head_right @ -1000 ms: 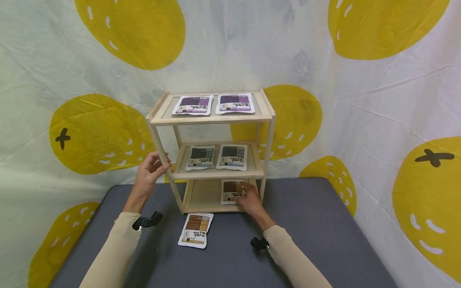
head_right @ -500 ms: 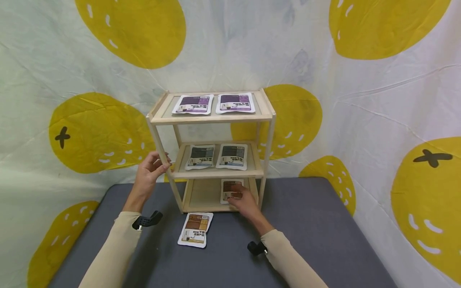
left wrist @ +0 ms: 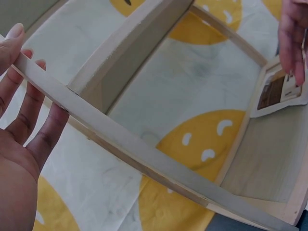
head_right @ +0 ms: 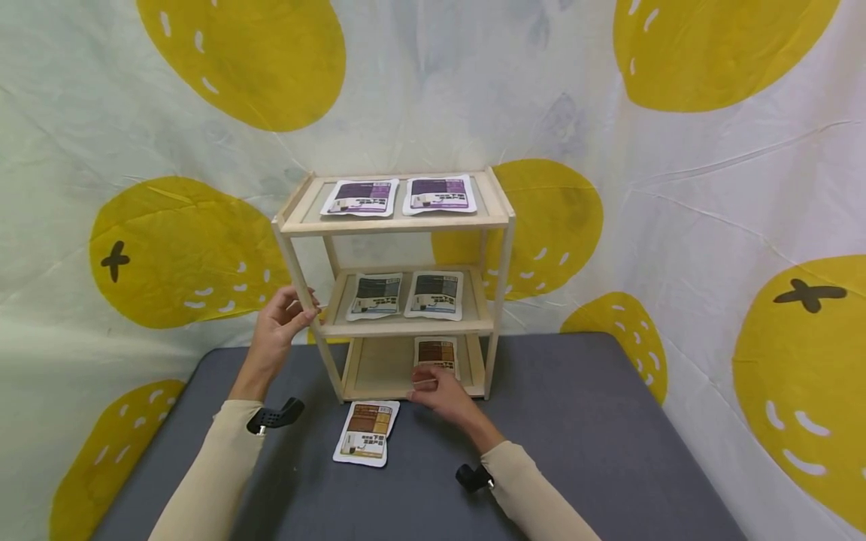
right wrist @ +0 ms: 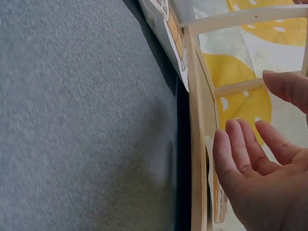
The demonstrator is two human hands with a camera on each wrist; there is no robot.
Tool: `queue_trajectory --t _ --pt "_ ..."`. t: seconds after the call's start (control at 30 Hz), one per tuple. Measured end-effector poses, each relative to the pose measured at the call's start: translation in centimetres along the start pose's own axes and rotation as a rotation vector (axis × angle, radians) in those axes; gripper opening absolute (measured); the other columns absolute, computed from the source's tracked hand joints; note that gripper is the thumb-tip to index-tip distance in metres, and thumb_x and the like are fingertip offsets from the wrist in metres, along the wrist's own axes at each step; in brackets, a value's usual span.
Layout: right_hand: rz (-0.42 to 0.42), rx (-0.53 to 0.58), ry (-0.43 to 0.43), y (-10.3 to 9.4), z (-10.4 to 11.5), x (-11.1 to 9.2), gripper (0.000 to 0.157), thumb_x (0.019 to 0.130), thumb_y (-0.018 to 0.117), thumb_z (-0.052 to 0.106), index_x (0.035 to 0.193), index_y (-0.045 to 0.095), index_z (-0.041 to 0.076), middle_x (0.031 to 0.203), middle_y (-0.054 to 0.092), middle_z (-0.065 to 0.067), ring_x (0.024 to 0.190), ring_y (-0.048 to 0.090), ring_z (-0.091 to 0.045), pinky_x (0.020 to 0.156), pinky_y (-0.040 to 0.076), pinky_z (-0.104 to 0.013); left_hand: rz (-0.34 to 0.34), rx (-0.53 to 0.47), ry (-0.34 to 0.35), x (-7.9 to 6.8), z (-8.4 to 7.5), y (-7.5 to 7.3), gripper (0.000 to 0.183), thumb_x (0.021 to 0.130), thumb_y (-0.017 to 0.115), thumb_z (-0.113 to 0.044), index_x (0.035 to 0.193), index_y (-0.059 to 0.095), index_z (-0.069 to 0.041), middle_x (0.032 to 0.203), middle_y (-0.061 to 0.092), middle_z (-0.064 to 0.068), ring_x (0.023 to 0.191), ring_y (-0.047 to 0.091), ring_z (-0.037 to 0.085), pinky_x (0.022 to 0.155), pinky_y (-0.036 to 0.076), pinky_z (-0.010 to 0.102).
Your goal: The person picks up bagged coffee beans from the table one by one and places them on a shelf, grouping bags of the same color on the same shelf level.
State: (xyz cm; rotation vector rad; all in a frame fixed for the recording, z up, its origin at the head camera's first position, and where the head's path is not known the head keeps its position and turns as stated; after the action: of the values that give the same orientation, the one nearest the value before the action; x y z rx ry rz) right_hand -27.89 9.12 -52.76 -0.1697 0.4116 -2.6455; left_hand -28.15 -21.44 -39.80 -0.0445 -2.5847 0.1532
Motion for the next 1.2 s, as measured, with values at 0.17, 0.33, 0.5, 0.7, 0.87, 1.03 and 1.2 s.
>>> queue_trajectory --t 0.17,0.33,0.5,0.7,0.87,1.03,1.2 --pt "0.026 0.049 0.018 0.6 -0.2 -0.1 0.059 0.093 0.074 0.012 0.141 0.048 -0.010 0.137 0.057 -0.030 0.122 0.061 -0.043 0.096 0.056 -0.042 -0.001 -0.003 -0.001 0.1 0.2 0.0 0.029 0.099 0.066 -0.007 0.127 0.060 -0.007 0.115 0.055 0.032 0.102 0.061 0.031 0.087 0.056 0.027" --pt "0.054 0.098 0.012 1.3 -0.4 -0.3 0.058 0.093 0.073 0.009 0.141 0.047 -0.012 0.136 0.056 -0.033 0.123 0.060 -0.046 0.094 0.056 -0.043 -0.007 -0.020 -0.009 0.1 0.2 -0.1 0.028 0.098 0.066 -0.006 0.125 0.060 -0.005 0.114 0.056 0.031 0.101 0.062 0.032 0.084 0.056 0.027" --pt "0.058 0.071 0.003 2.0 -0.4 -0.3 0.057 0.093 0.073 0.011 0.140 0.049 -0.011 0.133 0.058 -0.032 0.120 0.061 -0.045 0.094 0.056 -0.046 -0.008 -0.028 -0.010 0.1 0.1 0.0 0.030 0.097 0.067 -0.006 0.126 0.059 -0.004 0.113 0.059 0.025 0.103 0.061 0.036 0.084 0.057 0.027" --pt "0.056 0.050 0.027 2.7 -0.6 -0.5 0.059 0.093 0.074 0.013 0.142 0.050 -0.008 0.133 0.061 -0.027 0.121 0.061 -0.041 0.096 0.055 -0.046 -0.003 -0.032 -0.007 0.2 0.2 0.0 0.031 0.097 0.067 -0.005 0.126 0.059 -0.003 0.113 0.060 0.022 0.105 0.060 0.041 0.085 0.058 0.027" --pt "0.057 0.052 0.027 3.3 -0.9 -0.6 0.061 0.092 0.075 0.013 0.144 0.049 -0.008 0.135 0.060 -0.027 0.124 0.058 -0.044 0.102 0.050 -0.053 -0.006 -0.029 -0.009 0.1 0.1 0.0 0.030 0.097 0.067 -0.006 0.126 0.059 -0.003 0.114 0.057 0.028 0.103 0.061 0.038 0.084 0.057 0.027" --pt "0.039 0.035 0.011 3.7 -1.1 -0.6 0.060 0.093 0.074 0.012 0.143 0.050 -0.007 0.135 0.060 -0.027 0.124 0.057 -0.045 0.102 0.048 -0.055 -0.006 -0.023 -0.004 0.1 0.0 0.0 0.030 0.097 0.067 -0.006 0.126 0.059 -0.002 0.114 0.057 0.029 0.104 0.061 0.040 0.085 0.057 0.027" --pt "0.021 0.056 0.010 4.0 -1.2 -0.7 0.058 0.092 0.074 0.010 0.142 0.050 -0.009 0.134 0.060 -0.029 0.121 0.059 -0.046 0.097 0.053 -0.047 -0.002 -0.022 -0.001 0.1 0.1 0.0 0.030 0.098 0.067 -0.005 0.127 0.058 -0.002 0.114 0.057 0.030 0.103 0.062 0.038 0.085 0.057 0.027"
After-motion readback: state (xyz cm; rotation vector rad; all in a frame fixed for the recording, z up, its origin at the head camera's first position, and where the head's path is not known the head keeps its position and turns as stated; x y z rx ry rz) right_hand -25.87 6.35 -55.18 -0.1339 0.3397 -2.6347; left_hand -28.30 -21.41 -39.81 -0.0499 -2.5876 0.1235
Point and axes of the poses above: each hand's wrist, its own x-axis towards the middle knuckle, its own y-axis out of the palm, z = x × y, the point moved 2 cm from there along x, towards the middle knuckle
